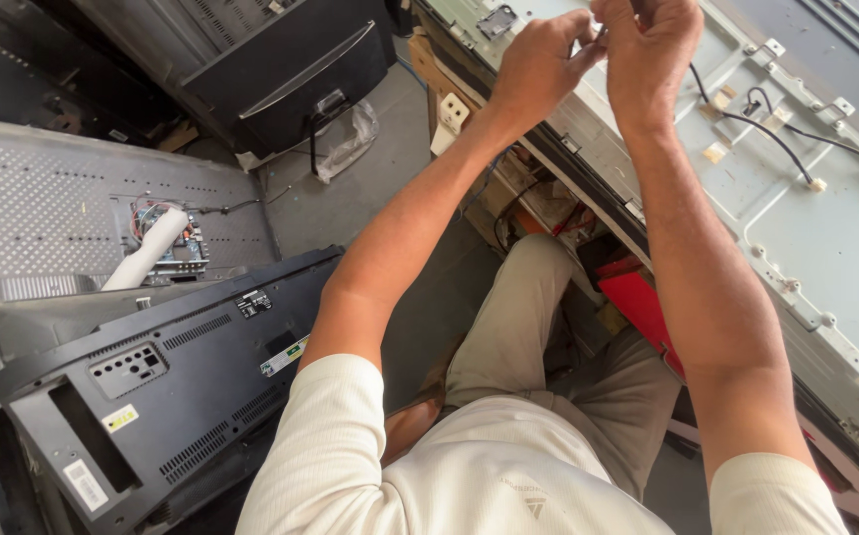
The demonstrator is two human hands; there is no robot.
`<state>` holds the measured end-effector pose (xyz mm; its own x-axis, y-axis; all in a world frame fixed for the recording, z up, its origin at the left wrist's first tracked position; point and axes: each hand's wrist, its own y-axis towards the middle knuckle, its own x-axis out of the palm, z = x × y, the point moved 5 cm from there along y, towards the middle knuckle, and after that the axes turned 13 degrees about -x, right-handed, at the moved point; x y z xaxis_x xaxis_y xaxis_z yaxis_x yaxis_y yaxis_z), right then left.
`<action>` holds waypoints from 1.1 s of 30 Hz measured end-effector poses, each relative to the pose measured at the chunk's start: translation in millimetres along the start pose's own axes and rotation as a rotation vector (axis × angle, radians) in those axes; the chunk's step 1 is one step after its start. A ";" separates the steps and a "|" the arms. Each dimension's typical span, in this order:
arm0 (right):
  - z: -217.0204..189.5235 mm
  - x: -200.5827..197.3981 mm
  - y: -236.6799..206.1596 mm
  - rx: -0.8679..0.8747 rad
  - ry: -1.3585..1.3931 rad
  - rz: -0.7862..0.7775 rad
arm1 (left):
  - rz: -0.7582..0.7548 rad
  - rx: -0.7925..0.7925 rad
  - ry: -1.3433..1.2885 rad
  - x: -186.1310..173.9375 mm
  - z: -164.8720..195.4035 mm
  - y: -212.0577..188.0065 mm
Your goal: The person sits at a workbench repairing a television with its back cover removed. They use a screwdriver to unscrew components, disconnect and reposition cables on the mainboard, and lift the mainboard out of the TV chassis.
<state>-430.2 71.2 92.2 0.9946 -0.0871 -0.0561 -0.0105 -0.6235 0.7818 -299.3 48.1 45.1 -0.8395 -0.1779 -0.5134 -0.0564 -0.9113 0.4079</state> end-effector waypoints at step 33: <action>-13.5 0.7 10.2 -0.035 0.052 -0.026 | -0.165 -0.173 0.106 1.2 5.0 -19.1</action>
<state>-428.2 75.3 108.5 0.9985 -0.0307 -0.0449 0.0177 -0.5977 0.8015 -301.9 67.1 40.4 -0.7650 -0.0512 -0.6420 -0.0868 -0.9795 0.1815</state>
